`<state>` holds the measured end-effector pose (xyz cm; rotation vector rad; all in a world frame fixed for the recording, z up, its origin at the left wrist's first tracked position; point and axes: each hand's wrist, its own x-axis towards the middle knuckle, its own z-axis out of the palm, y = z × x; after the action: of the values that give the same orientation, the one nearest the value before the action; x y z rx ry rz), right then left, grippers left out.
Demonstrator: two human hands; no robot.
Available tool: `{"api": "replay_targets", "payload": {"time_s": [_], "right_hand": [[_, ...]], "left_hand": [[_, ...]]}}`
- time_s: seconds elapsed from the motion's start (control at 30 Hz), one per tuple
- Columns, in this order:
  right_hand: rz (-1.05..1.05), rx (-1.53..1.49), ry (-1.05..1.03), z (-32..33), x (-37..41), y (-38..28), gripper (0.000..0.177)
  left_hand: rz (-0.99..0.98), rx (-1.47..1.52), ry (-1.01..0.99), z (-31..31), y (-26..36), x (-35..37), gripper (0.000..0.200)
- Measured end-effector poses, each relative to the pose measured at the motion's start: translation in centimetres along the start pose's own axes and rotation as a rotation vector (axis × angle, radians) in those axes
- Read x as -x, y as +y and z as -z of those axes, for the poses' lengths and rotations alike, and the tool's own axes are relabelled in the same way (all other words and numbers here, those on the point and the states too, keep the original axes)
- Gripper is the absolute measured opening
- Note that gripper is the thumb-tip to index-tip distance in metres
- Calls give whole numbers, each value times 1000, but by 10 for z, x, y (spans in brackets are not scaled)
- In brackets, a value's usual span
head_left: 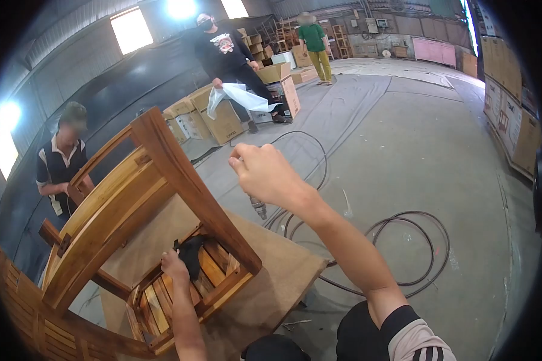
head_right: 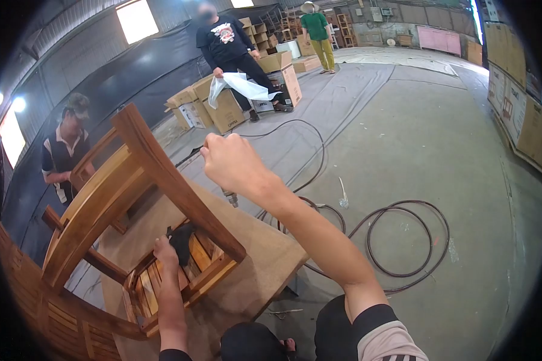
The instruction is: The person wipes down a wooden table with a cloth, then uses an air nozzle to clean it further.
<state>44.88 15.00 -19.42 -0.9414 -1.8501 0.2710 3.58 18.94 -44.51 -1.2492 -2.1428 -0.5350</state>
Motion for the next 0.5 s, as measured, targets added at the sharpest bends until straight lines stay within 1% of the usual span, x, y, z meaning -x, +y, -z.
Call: {"api": "replay_targets", "payload": {"time_s": [0.1,0.17,0.2,0.23,0.27,0.3,0.37,0.43,0.5], "right_hand": [[-48,-4,-106,11,5,-12,30],[-16,43,-144,17,6,-19,29],[1,58,-183,17,9,-23,28],[20,38,-168,17,15,-30,28],[41,14,-156,16,18,-36,27],[110,12,-172,15,21,-40,26],[204,-22,-211,4,28,-52,25],[287,-59,-260,-10,32,-62,24],[389,-38,-259,-33,36,-67,23]], "left_hand": [[-17,3,47,-5,-1,-1,23],[-26,3,91,-9,-2,1,22],[-117,103,186,-16,-7,6,22],[-200,196,274,-22,-16,11,22],[-232,195,224,-3,-15,19,20],[-267,192,173,24,-10,24,19],[-269,-5,-88,52,-21,28,13],[-161,-176,-267,77,-34,37,13],[-147,-241,-234,80,-71,47,15]]}}
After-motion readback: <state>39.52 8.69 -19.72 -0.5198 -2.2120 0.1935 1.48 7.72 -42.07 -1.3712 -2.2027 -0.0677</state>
